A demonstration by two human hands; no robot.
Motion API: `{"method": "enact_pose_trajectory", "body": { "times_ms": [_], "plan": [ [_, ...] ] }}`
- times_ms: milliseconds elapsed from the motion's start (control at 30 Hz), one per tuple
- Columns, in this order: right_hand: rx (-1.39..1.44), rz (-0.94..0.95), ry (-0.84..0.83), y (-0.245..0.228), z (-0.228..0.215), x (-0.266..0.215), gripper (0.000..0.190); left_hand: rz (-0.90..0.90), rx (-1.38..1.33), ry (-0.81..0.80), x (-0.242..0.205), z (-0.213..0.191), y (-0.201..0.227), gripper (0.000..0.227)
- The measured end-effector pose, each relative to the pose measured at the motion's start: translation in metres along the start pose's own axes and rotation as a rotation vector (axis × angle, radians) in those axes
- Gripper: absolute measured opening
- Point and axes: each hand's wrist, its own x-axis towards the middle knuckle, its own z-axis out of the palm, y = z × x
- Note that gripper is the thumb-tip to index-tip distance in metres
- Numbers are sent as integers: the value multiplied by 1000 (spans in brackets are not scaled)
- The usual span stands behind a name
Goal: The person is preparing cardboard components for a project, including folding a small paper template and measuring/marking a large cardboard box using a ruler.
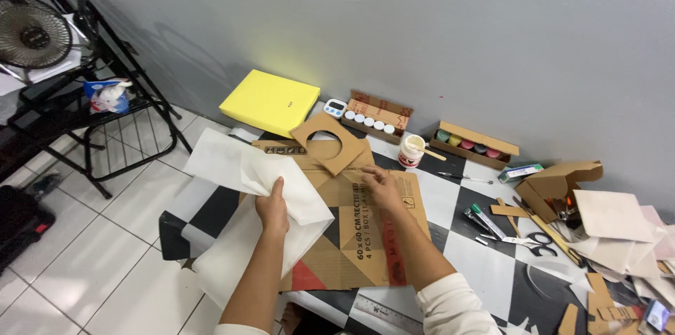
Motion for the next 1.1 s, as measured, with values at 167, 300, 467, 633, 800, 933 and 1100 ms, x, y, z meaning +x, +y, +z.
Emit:
{"method": "enact_pose_trajectory", "body": {
  "times_ms": [167,300,467,633,800,933,1100],
  "plan": [
    [-9,-29,236,21,-52,-6,25,126,123,-53,-2,23,-7,46],
    [-454,-122,233,49,-86,-6,30,264,260,-91,5,49,-11,42],
    [-440,3,179,57,-97,2,57,297,504,-99,19,57,-29,51],
    [-97,79,296,38,-103,-14,63,250,686,-229,31,43,-32,82],
    [-332,-31,298,50,-102,-12,45,333,756,-379,9,49,-28,114],
    [-1002,-296,243,59,-76,-17,24,993,894,-552,24,64,-81,94],
    [-1120,-460,31,36,-47,-10,30,805,1403,-905,-18,81,-47,81]
  ]
}}
